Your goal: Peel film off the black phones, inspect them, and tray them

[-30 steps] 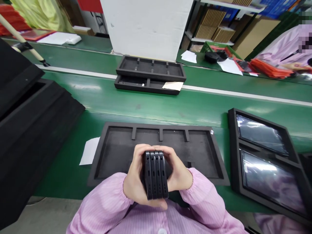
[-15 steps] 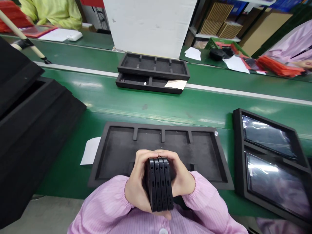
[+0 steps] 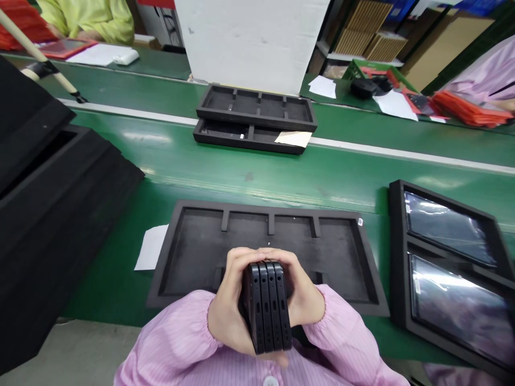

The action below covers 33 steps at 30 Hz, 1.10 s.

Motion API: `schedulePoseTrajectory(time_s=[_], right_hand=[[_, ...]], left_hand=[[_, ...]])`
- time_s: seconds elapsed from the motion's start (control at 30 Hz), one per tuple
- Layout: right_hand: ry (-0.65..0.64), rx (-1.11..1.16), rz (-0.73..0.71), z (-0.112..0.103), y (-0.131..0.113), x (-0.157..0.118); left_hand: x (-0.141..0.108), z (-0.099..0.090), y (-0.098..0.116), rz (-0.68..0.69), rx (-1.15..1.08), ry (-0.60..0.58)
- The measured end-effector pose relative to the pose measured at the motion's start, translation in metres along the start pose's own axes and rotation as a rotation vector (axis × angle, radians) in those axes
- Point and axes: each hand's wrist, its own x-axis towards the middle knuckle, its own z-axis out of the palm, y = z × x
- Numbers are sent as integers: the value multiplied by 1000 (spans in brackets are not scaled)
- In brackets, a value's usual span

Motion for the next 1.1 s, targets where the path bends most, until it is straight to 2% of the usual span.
schedulePoseTrajectory(time_s=[0.13,0.33,0.5,0.87,1.1], right_hand=[[24,6,34,1,2,-2],[62,67,76,2,3,-3],[85,125,118,1,4,-2],[80,67,166,1,-1,-1],[84,118,180,0,0,-1]], left_hand=[[4,1,0,7,-28,11],[8,-1,-1,-70,-52,-52],[11,1,-1,-78,-74,-81],[16,2,-2,-82,-83,-79],[14,1,-3,-80,-57,-79]])
